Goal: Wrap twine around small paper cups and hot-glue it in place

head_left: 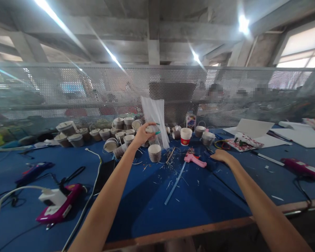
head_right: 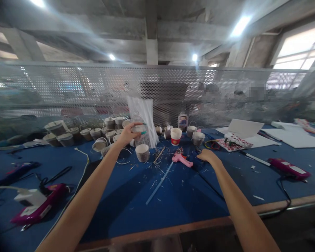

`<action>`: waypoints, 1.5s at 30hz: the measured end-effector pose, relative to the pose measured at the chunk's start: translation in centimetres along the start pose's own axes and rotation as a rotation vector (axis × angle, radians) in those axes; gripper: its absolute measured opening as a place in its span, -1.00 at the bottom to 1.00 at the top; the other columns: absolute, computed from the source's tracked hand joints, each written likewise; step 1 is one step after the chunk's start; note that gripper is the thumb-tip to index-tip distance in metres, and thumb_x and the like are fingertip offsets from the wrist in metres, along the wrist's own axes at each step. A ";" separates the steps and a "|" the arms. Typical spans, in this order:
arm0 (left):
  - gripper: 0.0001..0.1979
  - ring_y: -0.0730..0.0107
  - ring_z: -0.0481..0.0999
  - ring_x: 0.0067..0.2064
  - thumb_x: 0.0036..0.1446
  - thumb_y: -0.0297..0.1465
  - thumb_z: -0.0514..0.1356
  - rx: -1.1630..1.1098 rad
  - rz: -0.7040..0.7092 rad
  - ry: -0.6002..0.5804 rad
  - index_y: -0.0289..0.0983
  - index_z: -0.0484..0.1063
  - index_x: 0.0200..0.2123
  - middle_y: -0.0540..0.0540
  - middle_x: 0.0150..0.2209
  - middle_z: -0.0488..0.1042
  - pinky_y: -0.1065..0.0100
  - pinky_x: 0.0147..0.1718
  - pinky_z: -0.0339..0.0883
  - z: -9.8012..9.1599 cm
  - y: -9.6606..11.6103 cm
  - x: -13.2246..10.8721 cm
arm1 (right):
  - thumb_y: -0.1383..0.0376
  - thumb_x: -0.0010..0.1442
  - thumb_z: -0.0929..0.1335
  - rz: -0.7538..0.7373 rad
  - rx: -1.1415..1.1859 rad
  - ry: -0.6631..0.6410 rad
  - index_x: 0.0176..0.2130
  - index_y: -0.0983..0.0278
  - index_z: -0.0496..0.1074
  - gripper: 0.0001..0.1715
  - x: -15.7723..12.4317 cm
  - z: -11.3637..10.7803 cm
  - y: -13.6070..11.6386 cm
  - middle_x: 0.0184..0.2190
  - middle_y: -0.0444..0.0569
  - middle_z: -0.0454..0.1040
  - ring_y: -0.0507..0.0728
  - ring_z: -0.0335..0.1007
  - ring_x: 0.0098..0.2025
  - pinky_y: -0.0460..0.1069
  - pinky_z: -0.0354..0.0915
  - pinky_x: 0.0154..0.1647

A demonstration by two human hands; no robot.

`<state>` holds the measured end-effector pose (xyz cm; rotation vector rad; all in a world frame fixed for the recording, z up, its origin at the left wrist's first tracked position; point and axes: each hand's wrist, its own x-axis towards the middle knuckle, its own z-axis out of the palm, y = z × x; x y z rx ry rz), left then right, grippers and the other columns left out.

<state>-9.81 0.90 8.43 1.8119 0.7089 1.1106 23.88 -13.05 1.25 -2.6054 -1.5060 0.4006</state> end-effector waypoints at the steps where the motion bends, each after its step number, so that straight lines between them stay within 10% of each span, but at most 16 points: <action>1: -0.55 0.43 0.49 -0.55 -0.19 -0.47 0.29 -0.014 0.010 0.014 -0.29 0.36 -0.14 0.02 -0.57 0.46 0.45 -0.59 0.41 0.0 -0.1 0.1 | 0.27 -0.08 0.32 -0.003 -0.014 0.011 -0.57 0.33 0.43 -0.83 -0.3 -0.5 0.1 -0.56 0.09 0.46 0.21 0.43 -0.37 -0.05 0.21 -0.44; 8: -0.70 0.50 0.51 -0.46 -0.16 -0.42 0.28 -0.142 0.033 0.076 -0.34 0.40 -0.27 -0.13 -0.18 0.46 0.42 -0.44 0.46 0.0 -0.5 0.4 | 0.31 -0.07 0.29 -0.125 0.058 0.085 -0.70 0.32 0.31 -0.76 -4.2 -3.4 -1.4 -0.64 0.04 0.39 0.16 0.37 -0.49 -0.05 0.15 -0.51; 13: -0.54 0.45 0.54 -0.40 -0.17 -0.44 0.29 -0.227 -0.003 0.108 -0.26 0.30 -0.12 -0.14 0.00 0.32 0.44 -0.48 0.47 -0.4 -0.6 0.4 | 0.22 -0.12 0.36 -0.396 0.804 -0.068 -0.49 0.34 0.41 -0.79 -5.7 -3.2 -4.6 -0.58 -0.07 0.42 0.06 0.33 -0.51 -0.06 0.23 -0.44; 23: -0.63 0.50 0.49 -0.44 -0.23 -0.37 0.33 -0.245 0.050 0.196 -0.37 0.40 -0.28 -0.07 -0.33 0.49 0.35 -0.32 0.47 -1.9 -0.6 0.8 | 0.22 -0.15 0.46 -0.775 1.524 -0.280 -0.33 0.25 0.41 -0.68 -4.2 0.2 -11.3 -0.58 -0.19 0.30 -0.06 0.20 -0.57 -0.14 0.21 -0.55; 31: -0.56 0.50 0.51 -0.46 -0.19 -0.43 0.30 -0.193 0.023 0.152 -0.31 0.33 -0.16 -0.10 -0.19 0.45 0.43 -0.44 0.46 -1.6 0.1 0.4 | -0.14 -0.07 0.32 -0.876 1.501 -0.501 -0.31 0.27 0.33 -0.44 -4.0 3.5 -10.2 -0.63 -0.24 0.12 -0.14 -0.23 -0.72 -0.19 -0.17 -0.80; 45: -0.64 0.57 0.42 -0.54 -0.24 -0.44 0.32 -0.095 0.047 0.224 -0.35 0.34 -0.30 0.03 -0.50 0.41 0.46 -0.50 0.43 -1.2 1.4 0.0 | -0.15 0.05 0.20 -0.728 1.179 -0.542 -0.33 0.27 0.33 -0.45 -6.5 4.2 -11.3 -0.59 -0.15 0.21 -0.04 0.07 -0.63 -0.10 0.16 -0.65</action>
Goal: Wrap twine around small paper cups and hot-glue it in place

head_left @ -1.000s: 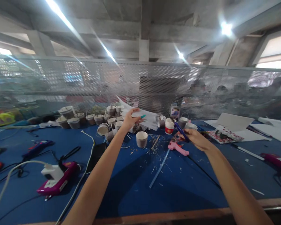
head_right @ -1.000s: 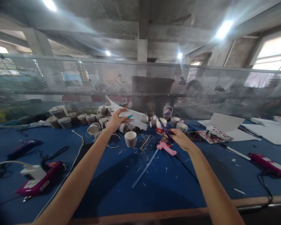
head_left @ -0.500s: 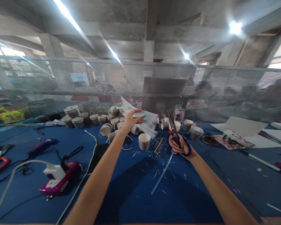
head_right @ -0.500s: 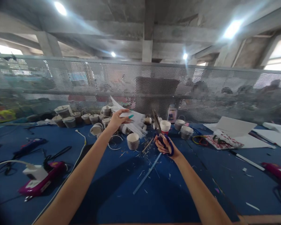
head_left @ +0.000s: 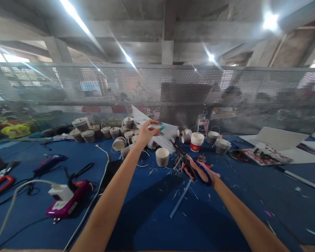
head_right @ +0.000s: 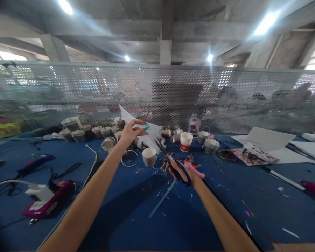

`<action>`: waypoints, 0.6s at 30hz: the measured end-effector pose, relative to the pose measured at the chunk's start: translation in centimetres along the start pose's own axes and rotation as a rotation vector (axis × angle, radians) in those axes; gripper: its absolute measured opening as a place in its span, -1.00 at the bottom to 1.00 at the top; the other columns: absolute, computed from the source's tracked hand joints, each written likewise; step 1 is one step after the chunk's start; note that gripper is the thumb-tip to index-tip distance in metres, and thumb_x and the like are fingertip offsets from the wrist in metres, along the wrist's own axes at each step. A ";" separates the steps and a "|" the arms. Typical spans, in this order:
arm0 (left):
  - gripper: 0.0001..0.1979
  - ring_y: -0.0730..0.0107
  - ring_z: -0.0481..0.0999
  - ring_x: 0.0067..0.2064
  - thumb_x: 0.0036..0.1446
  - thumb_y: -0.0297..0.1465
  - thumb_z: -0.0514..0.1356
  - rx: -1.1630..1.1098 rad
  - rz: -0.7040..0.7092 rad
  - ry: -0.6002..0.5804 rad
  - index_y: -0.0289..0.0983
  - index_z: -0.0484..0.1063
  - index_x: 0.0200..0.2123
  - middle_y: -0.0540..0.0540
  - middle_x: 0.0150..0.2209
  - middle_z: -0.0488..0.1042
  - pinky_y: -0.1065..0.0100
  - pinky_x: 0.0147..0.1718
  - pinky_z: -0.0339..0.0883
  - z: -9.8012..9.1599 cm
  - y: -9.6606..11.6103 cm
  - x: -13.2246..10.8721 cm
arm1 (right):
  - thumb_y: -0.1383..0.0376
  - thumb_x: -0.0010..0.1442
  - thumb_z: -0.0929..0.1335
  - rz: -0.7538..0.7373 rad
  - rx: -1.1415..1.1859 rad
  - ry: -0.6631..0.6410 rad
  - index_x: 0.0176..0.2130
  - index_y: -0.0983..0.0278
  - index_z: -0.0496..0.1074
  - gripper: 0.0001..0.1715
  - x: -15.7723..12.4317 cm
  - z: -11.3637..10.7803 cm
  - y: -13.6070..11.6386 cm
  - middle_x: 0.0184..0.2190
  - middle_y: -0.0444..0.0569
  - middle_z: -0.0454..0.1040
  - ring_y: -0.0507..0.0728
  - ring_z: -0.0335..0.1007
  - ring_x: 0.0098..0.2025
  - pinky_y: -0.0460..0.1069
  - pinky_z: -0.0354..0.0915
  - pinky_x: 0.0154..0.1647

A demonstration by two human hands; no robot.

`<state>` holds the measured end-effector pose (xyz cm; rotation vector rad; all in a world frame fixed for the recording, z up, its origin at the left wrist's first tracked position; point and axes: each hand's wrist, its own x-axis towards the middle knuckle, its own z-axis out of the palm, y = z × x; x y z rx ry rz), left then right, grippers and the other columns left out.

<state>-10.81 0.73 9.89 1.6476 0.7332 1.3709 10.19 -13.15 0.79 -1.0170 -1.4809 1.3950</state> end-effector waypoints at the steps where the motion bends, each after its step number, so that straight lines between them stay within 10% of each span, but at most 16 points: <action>1: -0.63 0.55 0.43 -0.54 -0.25 -0.43 0.33 0.005 -0.009 -0.007 -0.35 0.33 -0.30 0.03 -0.53 0.41 0.46 -0.51 0.42 0.1 -0.1 0.0 | -0.15 0.05 0.20 0.002 0.006 0.000 -0.34 0.26 0.32 -0.45 0.1 0.0 0.1 -0.58 -0.15 0.22 -0.04 0.07 -0.63 -0.10 0.17 -0.65; 18: -0.73 0.41 0.53 -0.42 -0.07 -0.37 0.24 0.076 -0.134 -0.378 -0.27 0.48 -0.23 -0.07 -0.49 0.53 0.40 -0.42 0.44 0.2 -1.4 0.1 | -0.19 0.06 0.15 -0.003 0.087 -0.005 -0.32 0.28 0.31 -0.39 0.6 -1.7 1.1 -0.58 -0.17 0.20 -0.05 0.07 -0.65 -0.11 0.17 -0.67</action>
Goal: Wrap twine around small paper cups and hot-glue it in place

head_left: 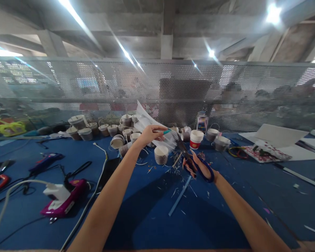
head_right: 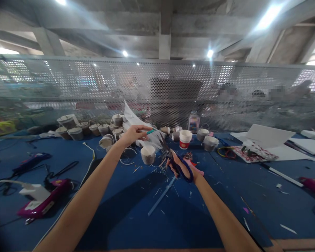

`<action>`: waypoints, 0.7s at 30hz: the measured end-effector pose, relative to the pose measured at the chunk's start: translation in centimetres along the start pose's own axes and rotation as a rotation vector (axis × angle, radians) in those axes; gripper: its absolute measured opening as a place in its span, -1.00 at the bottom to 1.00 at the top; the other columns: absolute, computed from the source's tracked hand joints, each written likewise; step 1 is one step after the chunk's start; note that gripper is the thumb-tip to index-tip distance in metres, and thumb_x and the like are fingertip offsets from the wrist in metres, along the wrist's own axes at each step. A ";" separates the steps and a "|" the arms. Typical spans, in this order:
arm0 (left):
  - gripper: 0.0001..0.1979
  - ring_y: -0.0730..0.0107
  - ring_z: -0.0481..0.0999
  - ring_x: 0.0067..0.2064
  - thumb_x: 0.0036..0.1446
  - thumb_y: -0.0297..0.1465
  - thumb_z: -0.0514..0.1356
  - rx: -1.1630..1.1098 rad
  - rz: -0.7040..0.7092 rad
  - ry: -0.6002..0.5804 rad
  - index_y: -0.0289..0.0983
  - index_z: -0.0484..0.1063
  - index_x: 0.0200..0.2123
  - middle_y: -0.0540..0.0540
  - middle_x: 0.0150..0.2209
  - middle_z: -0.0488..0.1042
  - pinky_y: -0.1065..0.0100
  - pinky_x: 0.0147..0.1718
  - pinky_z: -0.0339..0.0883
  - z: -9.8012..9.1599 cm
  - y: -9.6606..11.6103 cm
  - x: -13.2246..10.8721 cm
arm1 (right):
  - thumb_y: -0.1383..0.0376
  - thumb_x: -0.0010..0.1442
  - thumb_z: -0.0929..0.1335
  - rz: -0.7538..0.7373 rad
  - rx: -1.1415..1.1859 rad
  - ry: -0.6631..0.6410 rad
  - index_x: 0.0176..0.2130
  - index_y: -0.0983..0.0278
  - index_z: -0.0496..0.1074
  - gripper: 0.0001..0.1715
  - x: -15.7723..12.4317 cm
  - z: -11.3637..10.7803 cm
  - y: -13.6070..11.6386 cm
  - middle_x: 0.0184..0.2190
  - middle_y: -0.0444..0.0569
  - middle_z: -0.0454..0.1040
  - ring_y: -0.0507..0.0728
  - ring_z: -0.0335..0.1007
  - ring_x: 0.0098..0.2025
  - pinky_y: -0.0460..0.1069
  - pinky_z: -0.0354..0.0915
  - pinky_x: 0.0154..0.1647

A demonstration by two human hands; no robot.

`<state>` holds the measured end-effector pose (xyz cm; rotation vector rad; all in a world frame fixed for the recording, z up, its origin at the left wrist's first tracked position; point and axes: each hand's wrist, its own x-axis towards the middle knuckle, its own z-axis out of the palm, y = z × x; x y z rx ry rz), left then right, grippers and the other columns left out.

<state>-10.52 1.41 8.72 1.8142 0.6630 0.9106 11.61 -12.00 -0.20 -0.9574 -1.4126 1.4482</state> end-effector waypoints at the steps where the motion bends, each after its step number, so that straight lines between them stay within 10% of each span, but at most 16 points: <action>1: -0.73 0.39 0.53 -0.38 -0.04 -0.36 0.23 -0.006 -0.017 -0.022 -0.27 0.48 -0.21 -0.08 -0.44 0.55 0.40 -0.40 0.44 0.0 0.2 -0.1 | -0.19 0.06 0.14 0.000 0.004 0.004 -0.33 0.28 0.31 -0.38 0.1 -0.2 -0.1 -0.59 -0.17 0.20 -0.06 0.06 -0.66 -0.11 0.16 -0.68; 21: -0.65 0.42 0.52 -0.37 -0.21 -0.38 0.31 -0.201 0.096 0.108 -0.33 0.47 -0.25 -0.11 -0.31 0.55 0.34 -0.29 0.44 3.2 -2.4 1.0 | -0.28 0.01 0.07 -0.048 0.030 0.103 -0.39 0.24 0.30 -0.30 -0.4 -2.6 -1.5 -0.61 -0.17 0.15 -0.05 -0.02 -0.68 -0.12 0.04 -0.73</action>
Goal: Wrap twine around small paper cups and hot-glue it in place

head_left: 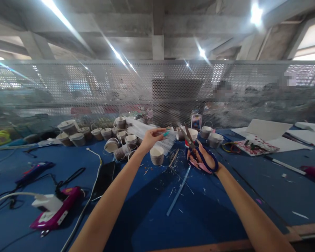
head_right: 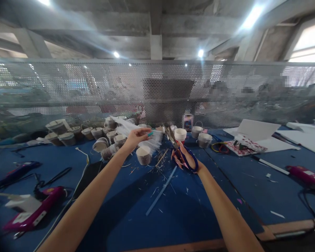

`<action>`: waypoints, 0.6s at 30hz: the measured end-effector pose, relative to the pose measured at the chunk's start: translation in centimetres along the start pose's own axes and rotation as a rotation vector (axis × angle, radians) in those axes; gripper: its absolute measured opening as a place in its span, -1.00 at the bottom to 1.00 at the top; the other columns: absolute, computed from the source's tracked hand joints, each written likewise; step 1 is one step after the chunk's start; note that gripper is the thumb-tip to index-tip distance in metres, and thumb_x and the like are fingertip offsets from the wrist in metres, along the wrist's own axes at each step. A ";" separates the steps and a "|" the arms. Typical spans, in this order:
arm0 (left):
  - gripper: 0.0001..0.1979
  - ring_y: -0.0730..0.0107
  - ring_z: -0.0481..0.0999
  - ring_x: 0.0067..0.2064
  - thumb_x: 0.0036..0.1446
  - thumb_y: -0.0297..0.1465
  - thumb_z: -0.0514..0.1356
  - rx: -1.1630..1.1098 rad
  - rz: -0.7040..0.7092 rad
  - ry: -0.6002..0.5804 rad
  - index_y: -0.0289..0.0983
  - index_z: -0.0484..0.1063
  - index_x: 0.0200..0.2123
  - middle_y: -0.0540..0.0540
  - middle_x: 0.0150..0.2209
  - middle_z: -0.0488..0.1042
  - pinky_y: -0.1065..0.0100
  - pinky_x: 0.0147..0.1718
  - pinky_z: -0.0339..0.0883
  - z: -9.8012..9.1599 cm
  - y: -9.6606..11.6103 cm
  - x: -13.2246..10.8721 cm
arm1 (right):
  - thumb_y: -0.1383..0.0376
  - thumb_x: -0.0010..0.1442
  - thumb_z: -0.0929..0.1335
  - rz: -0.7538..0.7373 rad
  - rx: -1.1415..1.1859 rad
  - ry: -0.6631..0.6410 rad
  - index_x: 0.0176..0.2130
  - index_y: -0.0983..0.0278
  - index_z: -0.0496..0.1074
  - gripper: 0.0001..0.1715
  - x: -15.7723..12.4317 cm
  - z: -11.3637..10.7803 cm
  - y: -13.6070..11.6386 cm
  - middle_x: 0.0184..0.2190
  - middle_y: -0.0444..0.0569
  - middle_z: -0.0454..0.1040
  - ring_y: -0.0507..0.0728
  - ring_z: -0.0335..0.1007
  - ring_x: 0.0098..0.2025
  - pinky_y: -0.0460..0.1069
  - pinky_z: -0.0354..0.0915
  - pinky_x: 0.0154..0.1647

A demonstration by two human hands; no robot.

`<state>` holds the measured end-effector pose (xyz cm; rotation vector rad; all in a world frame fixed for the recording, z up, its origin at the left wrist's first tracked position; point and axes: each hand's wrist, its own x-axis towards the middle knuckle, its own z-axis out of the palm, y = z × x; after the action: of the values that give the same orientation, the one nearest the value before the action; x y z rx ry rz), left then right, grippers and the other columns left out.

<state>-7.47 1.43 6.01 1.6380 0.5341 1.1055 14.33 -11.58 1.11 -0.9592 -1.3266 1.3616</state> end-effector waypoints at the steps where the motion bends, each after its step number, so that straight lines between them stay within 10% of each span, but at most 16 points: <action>1: -0.65 0.44 0.51 -0.41 -0.20 -0.37 0.31 -0.006 0.001 0.036 -0.34 0.47 -0.25 -0.10 -0.35 0.54 0.34 -0.30 0.44 -0.2 0.0 0.0 | -0.27 0.01 0.08 -0.001 -0.013 0.008 -0.38 0.24 0.30 -0.31 0.0 0.0 0.1 -0.61 -0.17 0.15 -0.05 -0.01 -0.68 -0.12 0.06 -0.72; 9: -0.45 0.54 0.46 -0.40 -0.31 -0.45 0.35 -0.059 0.024 0.174 -0.31 0.38 -0.13 -0.08 -0.20 0.47 0.43 -0.33 0.38 -1.6 -0.7 0.6 | -0.20 0.05 0.14 -0.053 -0.019 -0.003 -0.34 0.24 0.32 -0.41 0.5 0.4 1.3 -0.60 -0.17 0.22 -0.04 0.08 -0.66 -0.11 0.14 -0.68; 18: -0.72 0.53 0.38 -0.36 -0.25 -0.35 0.33 -0.090 0.145 0.160 -0.33 0.37 -0.44 0.02 -0.42 0.40 0.45 -0.30 0.25 -0.8 0.3 0.5 | -0.30 -0.07 0.14 -0.108 0.316 -0.126 -0.50 0.24 0.34 -0.31 0.5 3.5 0.1 -0.42 0.04 0.47 0.15 0.39 -0.39 0.00 0.33 -0.45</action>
<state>-7.98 2.14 6.53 1.5370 0.4662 1.3574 10.82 -11.91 1.42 -0.5887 -1.1906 1.5128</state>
